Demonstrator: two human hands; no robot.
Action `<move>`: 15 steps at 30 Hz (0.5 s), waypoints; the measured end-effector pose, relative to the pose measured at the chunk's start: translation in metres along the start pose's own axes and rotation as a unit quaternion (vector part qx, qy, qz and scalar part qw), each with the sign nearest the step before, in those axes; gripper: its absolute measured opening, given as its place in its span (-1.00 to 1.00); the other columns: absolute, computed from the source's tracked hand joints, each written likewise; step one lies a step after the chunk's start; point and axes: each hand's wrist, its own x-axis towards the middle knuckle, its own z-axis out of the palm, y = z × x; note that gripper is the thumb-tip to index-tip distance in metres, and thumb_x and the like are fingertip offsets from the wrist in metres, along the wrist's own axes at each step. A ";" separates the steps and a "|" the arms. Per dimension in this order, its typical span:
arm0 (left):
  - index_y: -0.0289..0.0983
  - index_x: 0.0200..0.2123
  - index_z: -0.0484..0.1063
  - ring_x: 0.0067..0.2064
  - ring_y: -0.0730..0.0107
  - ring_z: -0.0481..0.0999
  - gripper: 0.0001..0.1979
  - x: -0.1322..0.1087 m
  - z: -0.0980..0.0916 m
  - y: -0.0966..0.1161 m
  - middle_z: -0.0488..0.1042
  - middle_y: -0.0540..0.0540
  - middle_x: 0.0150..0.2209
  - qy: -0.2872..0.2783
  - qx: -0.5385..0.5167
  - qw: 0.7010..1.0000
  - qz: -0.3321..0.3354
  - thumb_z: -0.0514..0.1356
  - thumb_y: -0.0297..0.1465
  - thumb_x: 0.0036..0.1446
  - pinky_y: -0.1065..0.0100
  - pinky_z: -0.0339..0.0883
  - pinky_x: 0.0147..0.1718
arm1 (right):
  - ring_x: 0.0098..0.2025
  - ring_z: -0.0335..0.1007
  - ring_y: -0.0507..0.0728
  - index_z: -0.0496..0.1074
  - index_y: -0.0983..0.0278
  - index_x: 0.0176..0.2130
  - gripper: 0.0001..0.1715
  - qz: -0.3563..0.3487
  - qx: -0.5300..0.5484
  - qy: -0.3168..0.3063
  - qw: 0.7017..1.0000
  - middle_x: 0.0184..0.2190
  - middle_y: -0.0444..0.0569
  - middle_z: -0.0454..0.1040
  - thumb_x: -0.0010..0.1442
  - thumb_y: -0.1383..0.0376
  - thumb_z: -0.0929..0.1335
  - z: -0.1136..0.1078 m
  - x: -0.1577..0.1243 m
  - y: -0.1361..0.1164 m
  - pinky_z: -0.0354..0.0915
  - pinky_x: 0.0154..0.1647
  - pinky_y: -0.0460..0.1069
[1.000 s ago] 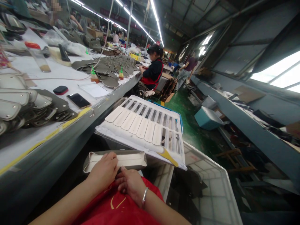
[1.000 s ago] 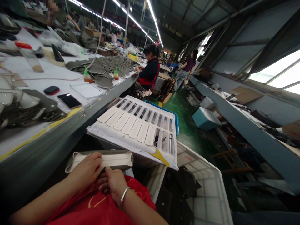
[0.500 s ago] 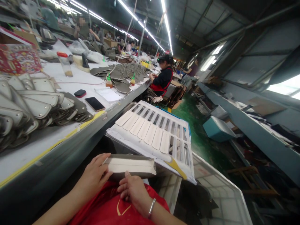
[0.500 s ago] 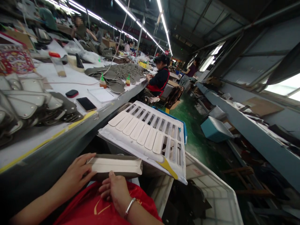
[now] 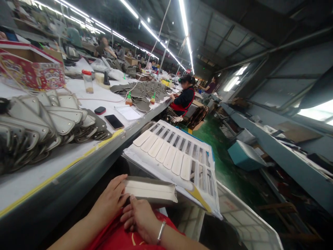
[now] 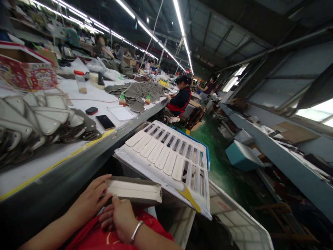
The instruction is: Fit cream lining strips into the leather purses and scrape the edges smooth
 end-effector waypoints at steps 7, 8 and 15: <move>-0.22 -0.42 0.38 0.18 0.16 0.21 -0.76 -0.009 -0.011 -0.016 0.23 -0.14 0.17 -0.033 -0.050 0.998 0.008 0.04 -0.23 0.18 0.12 0.24 0.10 | -0.83 0.15 -0.04 0.28 0.39 -0.48 -0.35 0.021 0.006 -0.011 1.000 -0.72 -0.03 0.35 0.36 0.12 -0.07 0.023 0.013 0.003 -0.07 -0.87 -0.19; -0.22 -0.42 0.39 0.17 0.17 0.24 -0.75 -0.009 -0.012 -0.018 0.25 -0.13 0.16 -0.033 -0.051 0.998 0.000 0.04 -0.23 0.18 0.14 0.26 0.08 | -0.83 0.16 -0.03 0.27 0.38 -0.46 -0.36 0.021 0.007 -0.014 1.000 -0.72 -0.03 0.35 0.35 0.11 -0.07 0.026 0.016 0.005 -0.06 -0.87 -0.19; -0.15 -0.35 0.50 0.00 0.23 0.46 -0.67 -0.003 -0.005 -0.014 0.45 -0.11 0.01 0.029 -0.006 0.999 0.038 -0.02 -0.19 0.17 0.28 0.42 -0.06 | -0.66 0.29 -0.02 0.34 0.36 -0.26 -0.51 -0.108 -0.024 -0.093 0.990 -0.53 -0.06 0.43 0.34 0.06 0.07 0.004 -0.010 -0.020 0.21 -0.71 -0.14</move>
